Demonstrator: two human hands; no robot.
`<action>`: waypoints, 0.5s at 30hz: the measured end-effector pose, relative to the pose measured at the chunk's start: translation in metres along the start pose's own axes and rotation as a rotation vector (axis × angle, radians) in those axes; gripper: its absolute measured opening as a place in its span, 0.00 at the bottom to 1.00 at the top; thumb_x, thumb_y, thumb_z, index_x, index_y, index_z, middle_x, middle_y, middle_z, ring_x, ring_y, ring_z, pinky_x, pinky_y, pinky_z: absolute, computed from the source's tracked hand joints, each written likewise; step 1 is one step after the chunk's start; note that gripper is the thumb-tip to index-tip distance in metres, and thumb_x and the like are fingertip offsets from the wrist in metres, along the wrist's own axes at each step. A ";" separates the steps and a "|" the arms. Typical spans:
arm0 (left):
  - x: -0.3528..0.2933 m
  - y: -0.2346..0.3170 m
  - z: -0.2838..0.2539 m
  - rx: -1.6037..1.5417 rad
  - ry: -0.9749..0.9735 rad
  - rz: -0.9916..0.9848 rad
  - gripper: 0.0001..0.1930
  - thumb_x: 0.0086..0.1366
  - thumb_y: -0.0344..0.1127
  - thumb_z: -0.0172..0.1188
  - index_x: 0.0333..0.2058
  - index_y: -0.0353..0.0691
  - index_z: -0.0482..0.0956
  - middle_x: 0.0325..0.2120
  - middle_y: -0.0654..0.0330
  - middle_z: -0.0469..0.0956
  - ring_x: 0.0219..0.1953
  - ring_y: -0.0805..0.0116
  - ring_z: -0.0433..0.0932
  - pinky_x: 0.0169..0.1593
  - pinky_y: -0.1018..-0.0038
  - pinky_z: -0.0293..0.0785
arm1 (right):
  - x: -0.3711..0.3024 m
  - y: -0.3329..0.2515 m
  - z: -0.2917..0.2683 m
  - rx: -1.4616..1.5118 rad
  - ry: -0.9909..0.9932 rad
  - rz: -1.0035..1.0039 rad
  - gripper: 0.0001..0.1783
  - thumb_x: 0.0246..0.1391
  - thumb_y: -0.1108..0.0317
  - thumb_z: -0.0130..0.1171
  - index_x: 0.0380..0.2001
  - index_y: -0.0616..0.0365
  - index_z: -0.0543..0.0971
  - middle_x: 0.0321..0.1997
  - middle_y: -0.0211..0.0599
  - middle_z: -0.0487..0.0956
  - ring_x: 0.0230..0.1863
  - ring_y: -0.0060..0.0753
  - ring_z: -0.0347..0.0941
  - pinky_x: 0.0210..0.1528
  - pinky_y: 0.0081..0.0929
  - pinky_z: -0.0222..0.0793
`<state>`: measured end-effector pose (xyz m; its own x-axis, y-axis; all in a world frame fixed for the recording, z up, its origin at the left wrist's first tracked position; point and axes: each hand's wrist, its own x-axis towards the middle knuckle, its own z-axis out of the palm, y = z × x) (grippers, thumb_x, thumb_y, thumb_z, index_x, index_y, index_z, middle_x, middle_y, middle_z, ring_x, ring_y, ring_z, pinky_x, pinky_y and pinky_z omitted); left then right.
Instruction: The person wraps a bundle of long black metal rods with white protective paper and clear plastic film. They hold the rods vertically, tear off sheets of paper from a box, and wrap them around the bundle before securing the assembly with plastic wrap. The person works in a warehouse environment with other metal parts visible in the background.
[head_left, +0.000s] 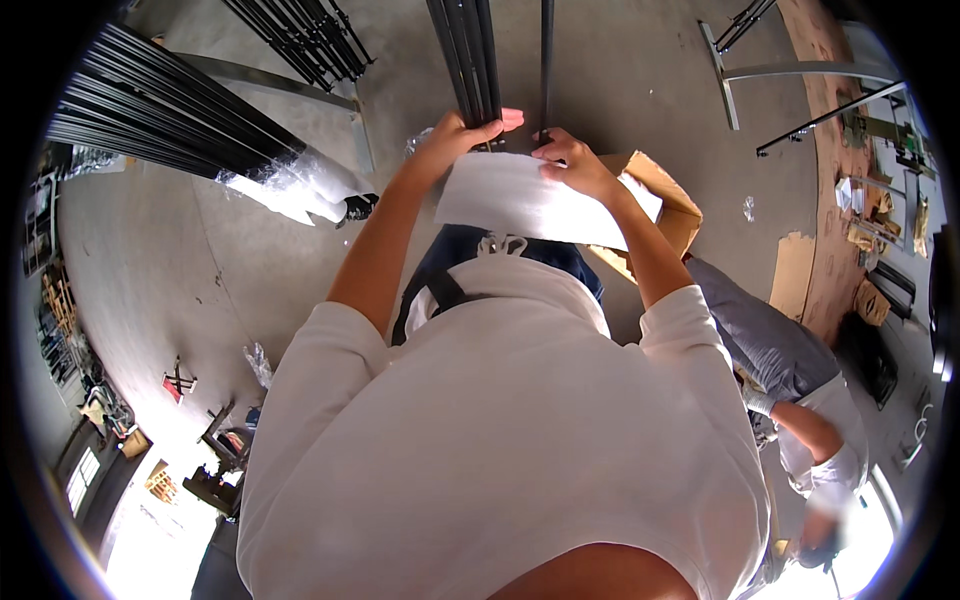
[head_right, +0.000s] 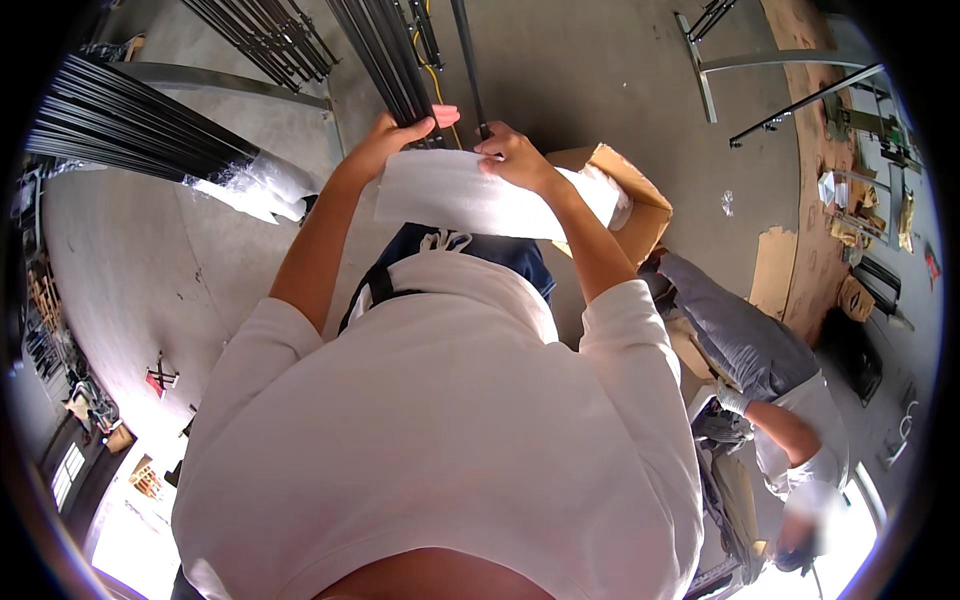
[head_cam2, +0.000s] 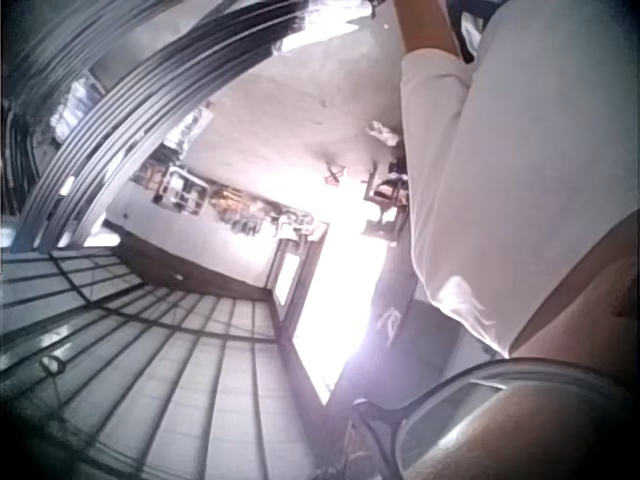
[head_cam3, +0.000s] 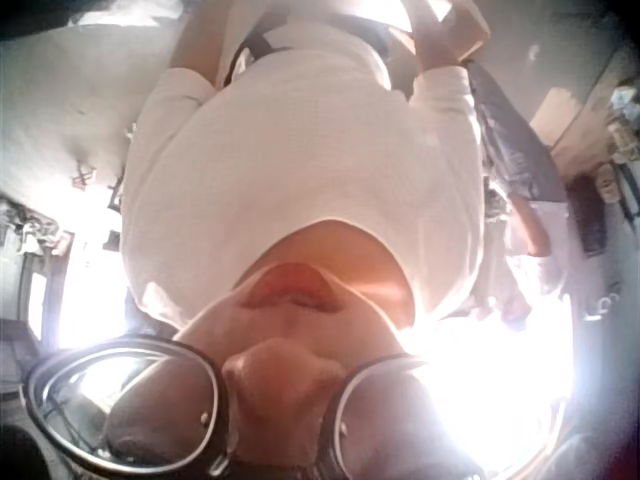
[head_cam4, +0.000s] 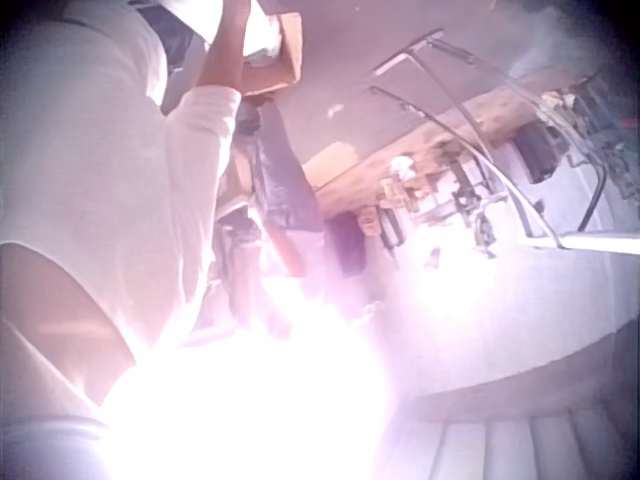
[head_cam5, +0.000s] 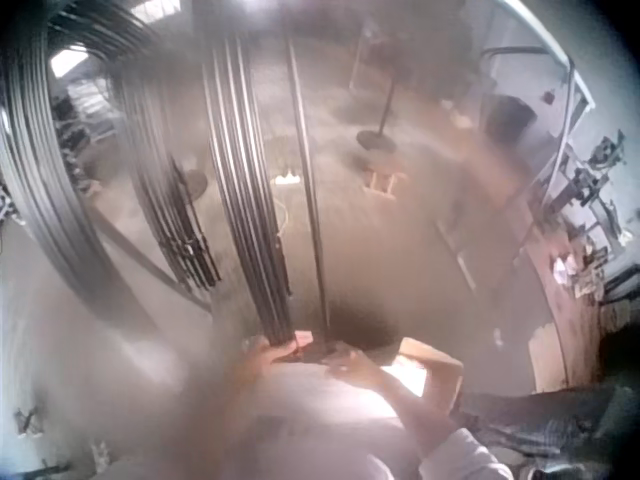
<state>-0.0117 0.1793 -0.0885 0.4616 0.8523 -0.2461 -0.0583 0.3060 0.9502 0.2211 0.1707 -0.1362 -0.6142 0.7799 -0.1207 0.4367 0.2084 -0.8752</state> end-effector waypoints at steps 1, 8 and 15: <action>-0.002 0.002 0.001 -0.017 -0.001 -0.010 0.17 0.60 0.35 0.52 0.45 0.31 0.70 0.42 0.53 0.74 0.47 0.68 0.71 0.50 0.76 0.64 | 0.000 -0.005 0.002 -0.002 0.003 0.010 0.13 0.35 0.74 0.59 0.31 0.64 0.78 0.48 0.52 0.67 0.42 0.44 0.71 0.44 0.28 0.68; -0.005 0.004 0.008 -0.027 -0.006 -0.074 0.18 0.61 0.35 0.49 0.48 0.34 0.68 0.47 0.56 0.70 0.51 0.67 0.68 0.53 0.74 0.61 | 0.003 -0.034 0.030 -0.008 -0.047 -0.004 0.06 0.36 0.71 0.55 0.22 0.60 0.78 0.39 0.48 0.67 0.39 0.46 0.69 0.41 0.34 0.66; -0.019 0.011 0.006 -0.140 -0.095 -0.075 0.17 0.63 0.36 0.45 0.48 0.34 0.68 0.48 0.55 0.69 0.52 0.66 0.66 0.55 0.73 0.60 | 0.001 -0.055 0.046 -0.029 -0.066 0.014 0.06 0.38 0.69 0.55 0.21 0.60 0.77 0.39 0.47 0.65 0.36 0.46 0.69 0.40 0.33 0.65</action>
<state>-0.0161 0.1641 -0.0720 0.5501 0.7832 -0.2898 -0.1401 0.4287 0.8925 0.1665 0.1330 -0.1095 -0.6494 0.7424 -0.1645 0.4640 0.2155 -0.8592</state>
